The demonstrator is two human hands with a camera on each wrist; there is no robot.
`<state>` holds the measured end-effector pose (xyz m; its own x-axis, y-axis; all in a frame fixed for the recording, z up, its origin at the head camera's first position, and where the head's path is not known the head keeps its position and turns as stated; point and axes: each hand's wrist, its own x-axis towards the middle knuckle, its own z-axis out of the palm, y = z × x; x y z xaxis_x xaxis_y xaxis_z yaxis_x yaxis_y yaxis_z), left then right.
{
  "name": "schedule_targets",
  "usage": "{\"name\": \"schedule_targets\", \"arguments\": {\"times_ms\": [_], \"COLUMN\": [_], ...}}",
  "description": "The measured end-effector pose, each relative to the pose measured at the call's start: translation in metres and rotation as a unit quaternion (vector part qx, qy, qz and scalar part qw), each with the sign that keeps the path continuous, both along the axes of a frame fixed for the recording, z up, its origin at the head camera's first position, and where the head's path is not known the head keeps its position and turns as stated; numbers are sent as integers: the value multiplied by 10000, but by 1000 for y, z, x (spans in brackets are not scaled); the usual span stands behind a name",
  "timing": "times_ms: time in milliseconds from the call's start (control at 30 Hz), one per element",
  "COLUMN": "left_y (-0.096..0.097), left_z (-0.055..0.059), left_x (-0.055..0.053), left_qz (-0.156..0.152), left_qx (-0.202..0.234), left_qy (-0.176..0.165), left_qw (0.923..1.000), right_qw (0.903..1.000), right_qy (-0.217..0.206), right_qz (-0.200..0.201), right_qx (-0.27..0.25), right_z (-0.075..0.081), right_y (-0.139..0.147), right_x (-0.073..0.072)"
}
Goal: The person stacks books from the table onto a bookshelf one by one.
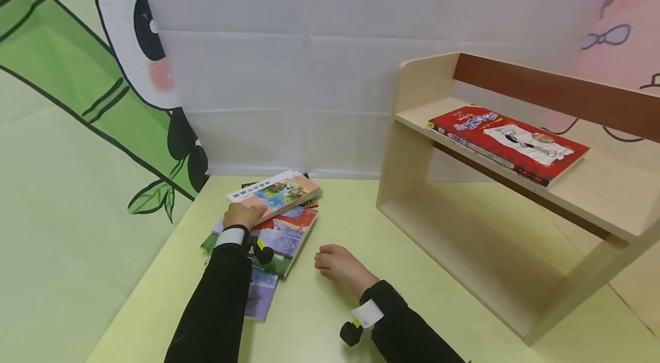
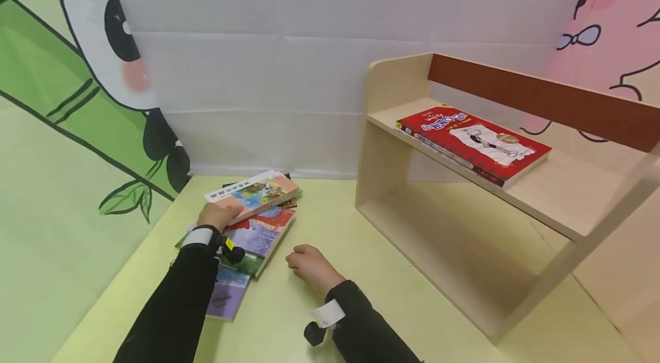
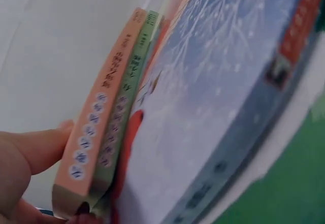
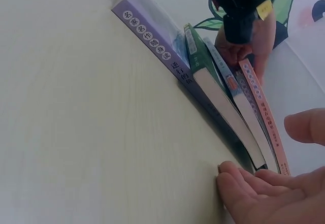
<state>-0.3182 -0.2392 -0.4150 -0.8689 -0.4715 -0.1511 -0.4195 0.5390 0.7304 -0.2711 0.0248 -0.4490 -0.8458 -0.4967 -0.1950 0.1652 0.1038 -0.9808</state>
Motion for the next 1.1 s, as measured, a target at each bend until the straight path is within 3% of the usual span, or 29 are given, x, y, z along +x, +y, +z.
{"name": "schedule_targets", "arguments": {"times_ms": [100,200,300,400,433,533,700,800,933,1100], "left_y": [-10,-11,-5,2,3,6,16,29,45,56], "left_z": [-4,-6,-6,-1,1,8,23,31,37,38], "left_x": [6,14,23,31,35,47,69,83,98,112], "left_qz": [-138,-51,161,306,283,136,-504,-1048,-1757,-2618], "left_qx": [854,1862,3085,4004,4164,4211,3714,3467,3535,3818], "left_qy": [224,415,826,1192,1275,1432,1477,1412,1353,1340], "left_qw": [9960,9816,9475,9081,8997,8956,9153,9214,9088,8762], "right_qw": [9995,9983,9971,9966,9963,9959,9948,9904,9794,9648], "right_qy": [-229,-411,-510,-592,-623,-661,-624,-707,-900,-1185], "right_qz": [-79,-183,-244,-257,-251,-202,-342,-636,-1009,-1344], "right_qx": [-184,-376,-503,-514,-543,-580,-728,-1008,-1500,-1927], "right_z": [-1,-3,-4,-2,-1,1,3,3,6,11], "right_y": [6,13,18,21,22,24,36,46,56,66], "right_x": [-4,-5,-6,-5,-4,-2,-1,-3,-5,1]}}
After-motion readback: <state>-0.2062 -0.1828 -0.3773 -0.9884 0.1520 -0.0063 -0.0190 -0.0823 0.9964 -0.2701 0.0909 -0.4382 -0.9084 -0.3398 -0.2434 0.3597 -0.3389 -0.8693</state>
